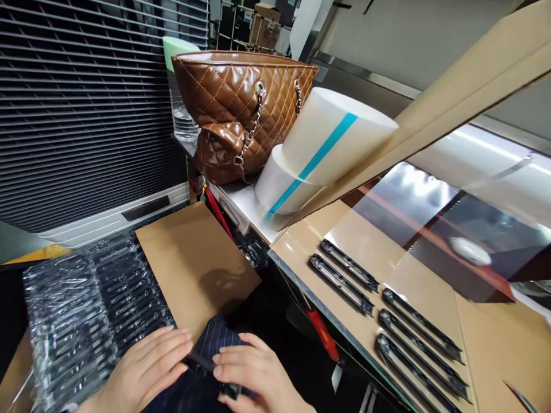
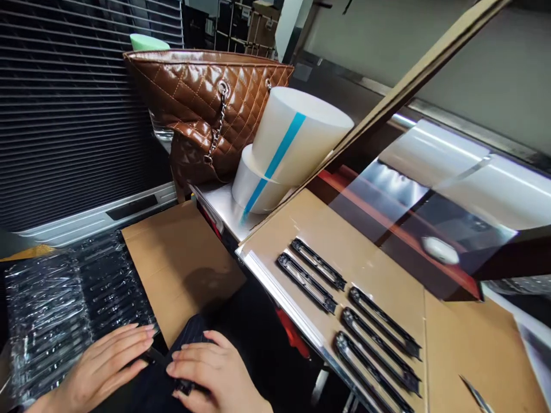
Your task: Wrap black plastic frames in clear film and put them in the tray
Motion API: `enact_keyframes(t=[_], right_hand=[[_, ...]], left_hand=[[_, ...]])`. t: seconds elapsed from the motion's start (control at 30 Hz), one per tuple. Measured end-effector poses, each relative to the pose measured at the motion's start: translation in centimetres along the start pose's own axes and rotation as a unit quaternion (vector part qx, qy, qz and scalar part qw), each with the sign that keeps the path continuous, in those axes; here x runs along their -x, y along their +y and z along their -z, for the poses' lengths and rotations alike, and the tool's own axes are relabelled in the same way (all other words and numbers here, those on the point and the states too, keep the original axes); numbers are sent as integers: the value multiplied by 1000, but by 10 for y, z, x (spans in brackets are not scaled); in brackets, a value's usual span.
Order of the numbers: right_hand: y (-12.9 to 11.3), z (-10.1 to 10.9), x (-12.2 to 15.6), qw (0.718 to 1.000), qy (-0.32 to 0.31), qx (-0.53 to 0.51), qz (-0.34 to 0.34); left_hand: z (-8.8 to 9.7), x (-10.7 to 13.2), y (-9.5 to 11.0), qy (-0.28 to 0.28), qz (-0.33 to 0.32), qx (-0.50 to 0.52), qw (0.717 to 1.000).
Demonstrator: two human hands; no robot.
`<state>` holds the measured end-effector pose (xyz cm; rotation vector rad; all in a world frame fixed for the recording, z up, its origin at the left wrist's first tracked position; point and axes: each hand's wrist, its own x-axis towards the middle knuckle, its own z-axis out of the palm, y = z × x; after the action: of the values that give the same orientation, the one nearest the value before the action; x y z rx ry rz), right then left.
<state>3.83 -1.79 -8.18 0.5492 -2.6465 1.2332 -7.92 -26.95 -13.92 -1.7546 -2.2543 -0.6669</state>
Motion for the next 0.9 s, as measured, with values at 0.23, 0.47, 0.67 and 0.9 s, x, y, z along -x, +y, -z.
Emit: enact_keyframes(t=[0.23,0.47,0.67,0.9], right_hand=[[8,-2,-8,999,20,24,10],[28,-27,2,993,10,22,-113],[59,-53,36,937,56,-58,-341],[90,-75,84,894,39,-126,-427]], left_hand=[[-20,7,-6,-36,13,17,999],[-61,81,-28,-101,169,13,980],[-74,159,-138,-88,405,-54,908],[-78,164,-240,-137,516,-92,841]])
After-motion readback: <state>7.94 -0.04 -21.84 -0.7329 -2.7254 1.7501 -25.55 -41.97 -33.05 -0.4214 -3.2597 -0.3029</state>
